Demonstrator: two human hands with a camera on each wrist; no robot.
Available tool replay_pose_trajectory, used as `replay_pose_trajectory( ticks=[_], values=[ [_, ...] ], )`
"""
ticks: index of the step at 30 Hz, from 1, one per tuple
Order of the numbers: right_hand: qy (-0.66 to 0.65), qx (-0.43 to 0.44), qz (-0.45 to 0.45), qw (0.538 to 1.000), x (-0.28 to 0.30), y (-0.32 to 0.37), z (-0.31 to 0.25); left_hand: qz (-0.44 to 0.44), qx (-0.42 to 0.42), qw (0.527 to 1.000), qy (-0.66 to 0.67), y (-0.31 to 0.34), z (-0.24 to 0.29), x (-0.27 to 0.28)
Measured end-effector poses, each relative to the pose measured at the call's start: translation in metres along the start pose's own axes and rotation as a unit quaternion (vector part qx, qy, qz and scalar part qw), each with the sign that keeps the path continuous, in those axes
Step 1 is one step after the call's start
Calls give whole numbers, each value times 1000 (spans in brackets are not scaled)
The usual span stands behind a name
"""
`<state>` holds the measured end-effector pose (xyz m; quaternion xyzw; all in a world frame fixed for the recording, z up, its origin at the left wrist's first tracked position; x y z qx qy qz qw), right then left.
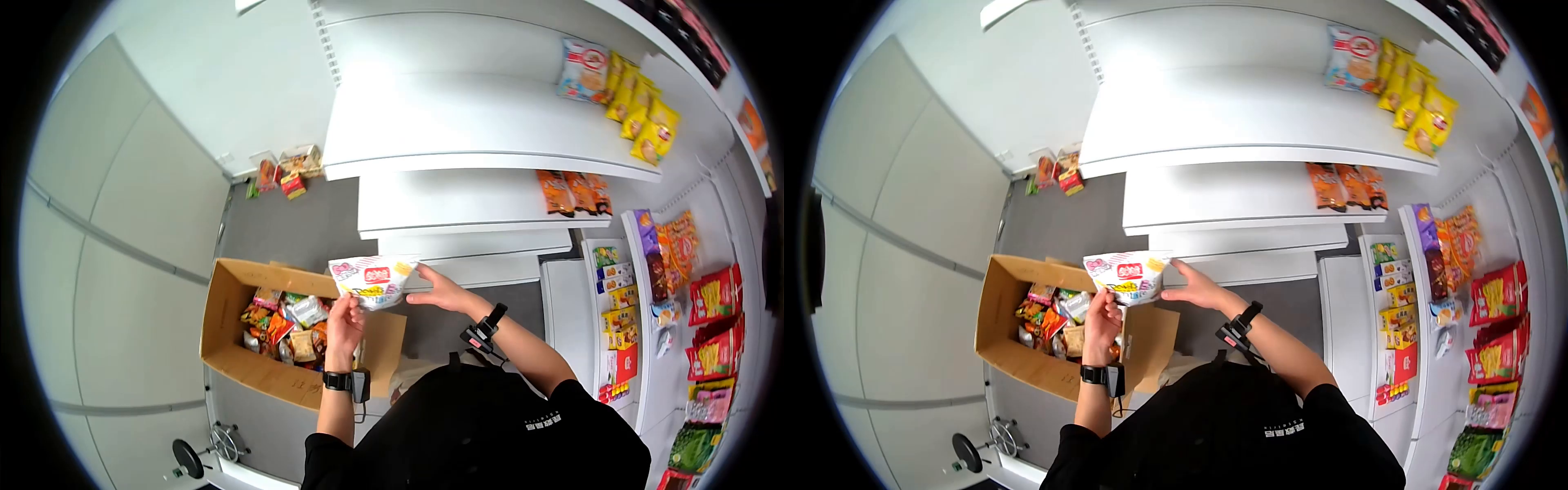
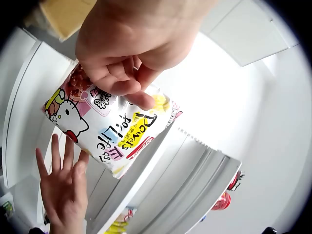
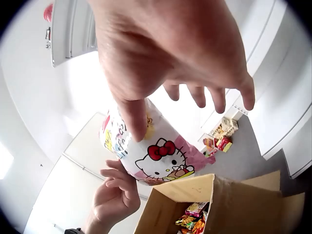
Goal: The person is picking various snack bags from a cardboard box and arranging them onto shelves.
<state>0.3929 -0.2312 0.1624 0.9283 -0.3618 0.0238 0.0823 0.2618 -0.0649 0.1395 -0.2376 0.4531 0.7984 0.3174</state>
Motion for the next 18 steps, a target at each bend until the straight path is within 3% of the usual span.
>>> replay_pose_trajectory(
  ticks=[2, 5, 8, 10, 14, 18],
  values=[
    [33, 27, 28, 999, 26, 20, -10, -13, 33, 999, -32, 11, -30, -37],
    [-28, 6, 55, 998, 64, 52, -7, -65, 69, 992, -77, 26, -72, -88],
    [-67, 18, 127, 989, 105, 84, -2, -75, 52, 983, -160, 38, -96, -126],
    [-134, 3, 146, 980, 130, 110, -20, -110, 16, 960, -257, 52, -110, -156],
    [-137, -3, 192, 972, 178, 144, -12, -144, -66, 882, -445, 64, -131, -192],
    [-159, 51, 246, 955, 216, 168, -20, -174, -178, 807, -536, 66, -134, -223]
  ],
)
Point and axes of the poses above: each hand's wrist, its own y-axis away from the middle knuckle, its own x-axis out of the back of the hand, z = x × y, the point moved 8 cm from there along -y, towards the middle knuckle, and after that the axes turned 12 degrees about z, right-handed, at the moved point
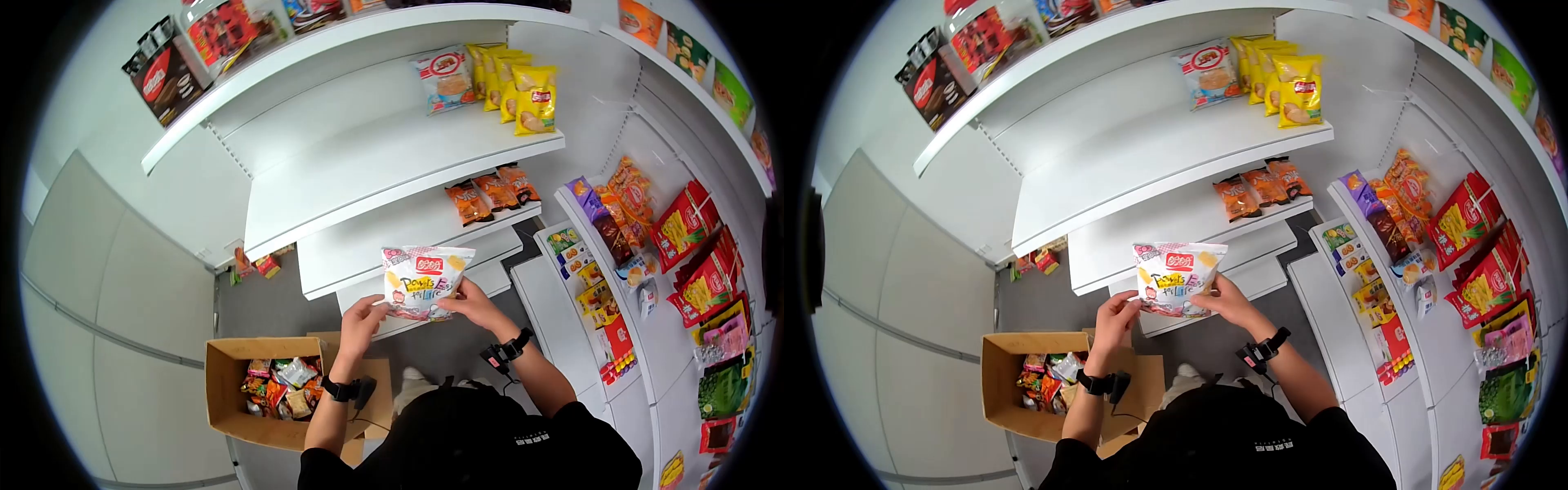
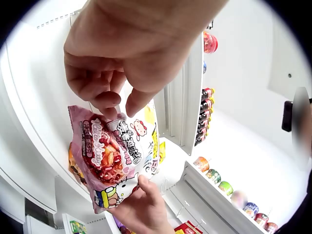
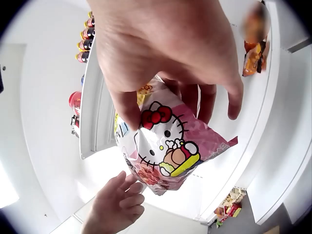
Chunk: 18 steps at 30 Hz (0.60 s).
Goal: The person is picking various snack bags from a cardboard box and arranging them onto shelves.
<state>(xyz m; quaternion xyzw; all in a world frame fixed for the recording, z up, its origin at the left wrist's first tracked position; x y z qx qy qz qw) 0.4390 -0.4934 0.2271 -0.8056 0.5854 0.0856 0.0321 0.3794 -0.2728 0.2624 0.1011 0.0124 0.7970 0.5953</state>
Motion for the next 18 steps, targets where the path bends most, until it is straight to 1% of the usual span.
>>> replay_pose_trajectory(
  ticks=[2, 5, 6, 7, 9, 10, 13, 14, 17, 18],
  values=[
    [-19, -9, 14, 1000, 15, -1, -6, -4, -60, 997, -39, -7, 21, -9],
    [-33, -6, 31, 999, 31, -5, -18, -51, -95, 992, -68, -19, 51, -29],
    [-33, 0, 35, 999, 36, -7, -23, -87, -92, 989, -82, -22, 61, -40],
    [-31, 8, 39, 999, 40, -9, -30, -104, -97, 986, -90, -24, 72, -50],
    [-4, 45, 48, 998, 45, -13, -52, -137, -110, 979, -104, -29, 89, -71],
    [10, 66, 53, 996, 48, -15, -66, -163, -85, 980, -81, -37, 83, -81],
    [57, 84, 61, 993, 59, -25, -98, -192, -59, 976, -85, -45, 104, -102],
    [73, 79, 51, 993, 63, -31, -105, -203, -56, 972, -100, -53, 104, -107],
    [70, 100, 53, 991, 70, -51, -128, -237, -61, 966, -85, -68, 122, -123],
    [63, 64, 49, 995, 70, -57, -131, -244, -66, 962, -99, -75, 124, -127]
  ],
)
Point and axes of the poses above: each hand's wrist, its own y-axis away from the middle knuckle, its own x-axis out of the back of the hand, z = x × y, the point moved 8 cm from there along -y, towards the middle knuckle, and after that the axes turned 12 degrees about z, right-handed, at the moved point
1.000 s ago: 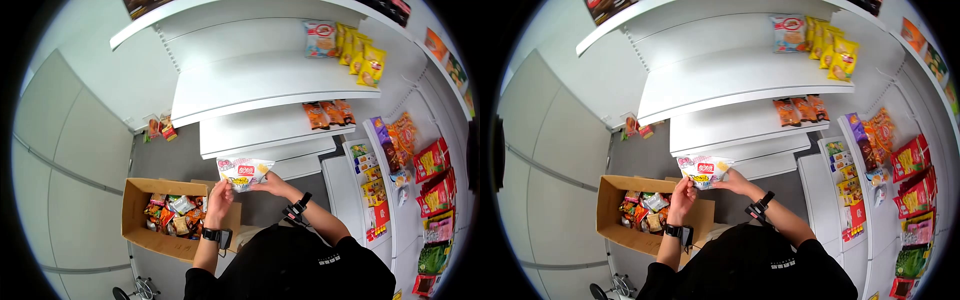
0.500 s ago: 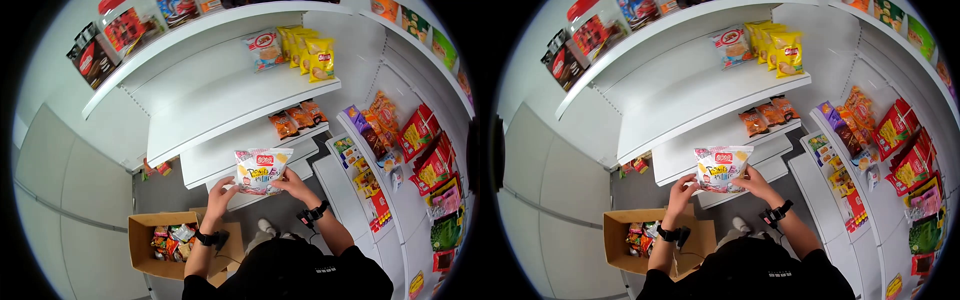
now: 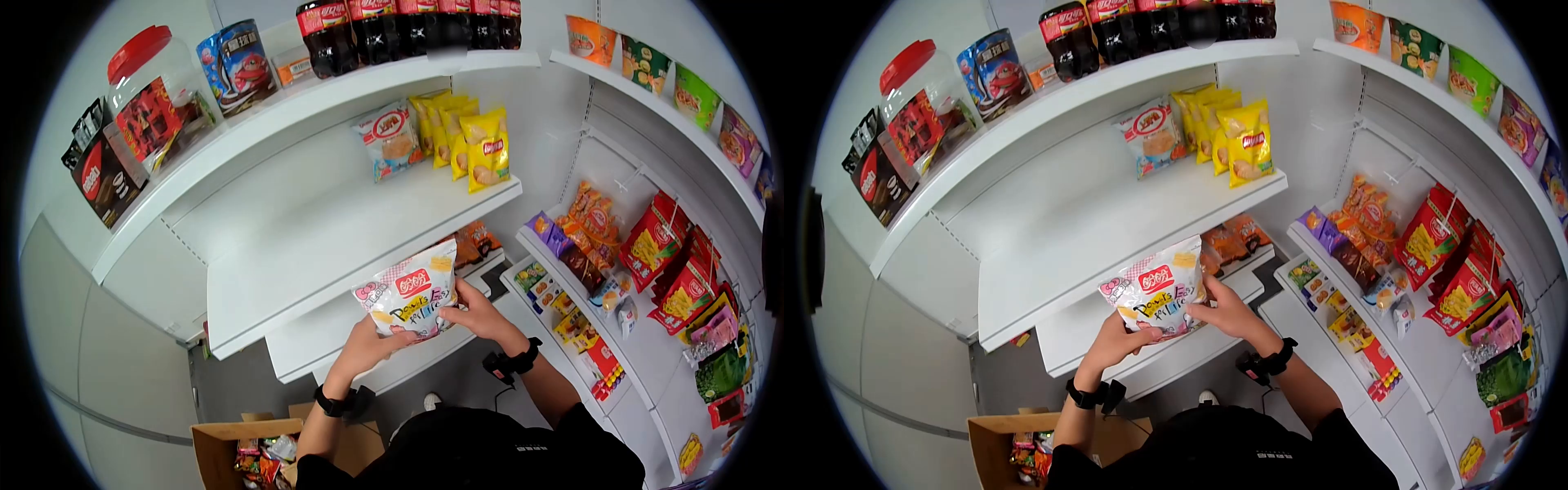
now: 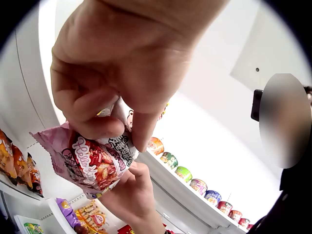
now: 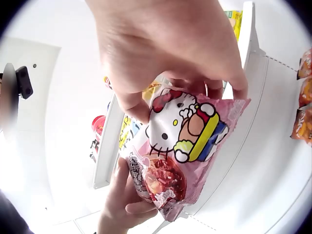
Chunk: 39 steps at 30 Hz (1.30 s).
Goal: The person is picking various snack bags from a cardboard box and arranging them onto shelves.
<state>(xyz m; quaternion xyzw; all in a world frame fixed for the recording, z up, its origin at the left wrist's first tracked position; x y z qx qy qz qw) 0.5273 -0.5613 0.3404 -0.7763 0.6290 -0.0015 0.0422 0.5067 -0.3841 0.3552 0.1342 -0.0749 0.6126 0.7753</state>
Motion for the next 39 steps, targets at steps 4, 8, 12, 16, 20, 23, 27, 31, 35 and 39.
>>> replay_pose_trajectory(
  ticks=[4, 8, 12, 16, 20, 23, 27, 31, 35, 39],
  values=[
    [-29, 66, 51, 996, 11, -29, -9, 43, -22, 999, 9, -33, 15, 6],
    [-75, 76, 72, 992, 19, -47, -14, 55, -49, 994, 86, -63, 27, 8],
    [-86, 119, 99, 984, 29, -71, -24, 85, -50, 992, 75, -80, 55, 18],
    [-121, 132, 151, 972, 51, -88, -14, 130, -57, 989, 40, -112, 65, 39],
    [-170, 62, 195, 964, 75, -105, 1, 166, -64, 983, 49, -151, 83, 55],
    [-193, 28, 183, 964, 86, -123, 11, 164, -68, 983, 44, -183, 102, 52],
    [-174, 9, 146, 974, 96, -137, 15, 168, -95, 981, 21, -235, 108, 52],
    [-153, 11, 122, 981, 108, -146, 21, 175, -51, 983, 12, -273, 100, 62],
    [-154, 2, 84, 984, 111, -154, 26, 172, -36, 984, 29, -299, 90, 60],
    [-169, -9, 56, 984, 114, -156, 23, 174, -43, 983, 39, -320, 76, 53]
  ],
)
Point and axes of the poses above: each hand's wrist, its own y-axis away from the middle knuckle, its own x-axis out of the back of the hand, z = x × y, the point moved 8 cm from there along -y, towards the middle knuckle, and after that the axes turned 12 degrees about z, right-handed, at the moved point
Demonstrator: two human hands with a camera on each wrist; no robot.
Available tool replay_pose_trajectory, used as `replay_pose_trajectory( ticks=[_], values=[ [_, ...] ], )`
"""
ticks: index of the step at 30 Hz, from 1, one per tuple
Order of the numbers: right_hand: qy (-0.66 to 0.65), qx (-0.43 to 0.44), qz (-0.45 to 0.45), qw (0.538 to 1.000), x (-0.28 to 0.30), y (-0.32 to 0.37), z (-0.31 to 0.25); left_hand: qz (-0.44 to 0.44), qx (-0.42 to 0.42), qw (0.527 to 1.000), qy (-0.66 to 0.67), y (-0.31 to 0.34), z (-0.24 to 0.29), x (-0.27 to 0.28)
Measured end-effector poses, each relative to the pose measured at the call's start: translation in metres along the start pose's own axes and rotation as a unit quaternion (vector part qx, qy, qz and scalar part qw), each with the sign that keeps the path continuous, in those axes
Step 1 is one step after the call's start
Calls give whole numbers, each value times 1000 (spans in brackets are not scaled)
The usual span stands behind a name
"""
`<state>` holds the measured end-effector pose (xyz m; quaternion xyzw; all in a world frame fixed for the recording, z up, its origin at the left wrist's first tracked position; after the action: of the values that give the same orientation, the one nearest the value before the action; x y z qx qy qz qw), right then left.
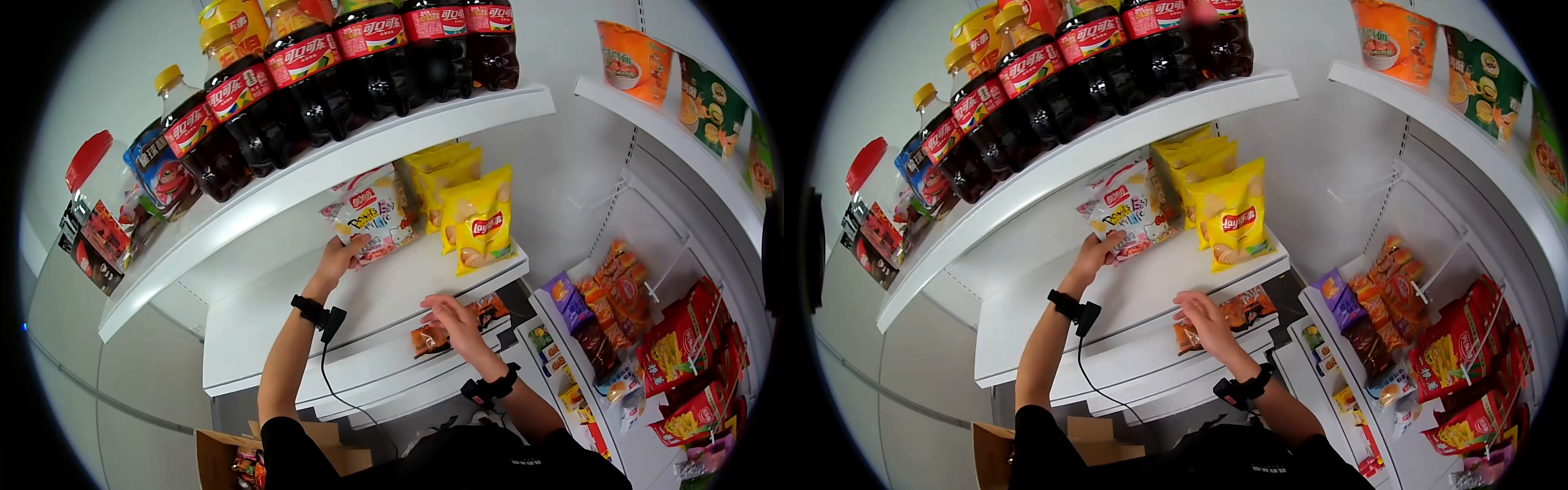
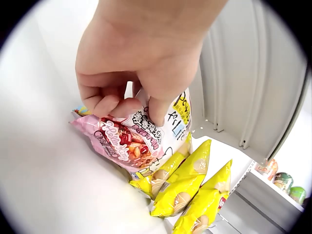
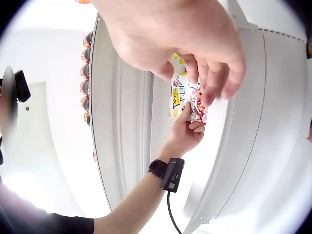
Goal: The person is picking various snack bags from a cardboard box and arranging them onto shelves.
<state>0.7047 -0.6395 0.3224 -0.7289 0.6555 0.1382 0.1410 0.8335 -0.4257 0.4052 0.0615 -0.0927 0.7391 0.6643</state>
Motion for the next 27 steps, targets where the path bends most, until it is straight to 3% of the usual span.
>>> replay_pose_trajectory(
  ticks=[27],
  values=[
    [11, 7, -24, 1000, 0, 0, -1, 9, 41, 998, -36, -4, -18, 3]
  ],
)
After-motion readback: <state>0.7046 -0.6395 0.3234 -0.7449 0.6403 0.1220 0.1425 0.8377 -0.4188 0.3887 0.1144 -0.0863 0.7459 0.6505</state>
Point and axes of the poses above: each hand's wrist, its own y-axis away from the middle knuckle, its own x-axis out of the back of the hand, z = x × y, the point moved 8 cm from there along -y, towards the middle knuckle, and after that the axes turned 12 degrees about z, right-handed, at the moved point
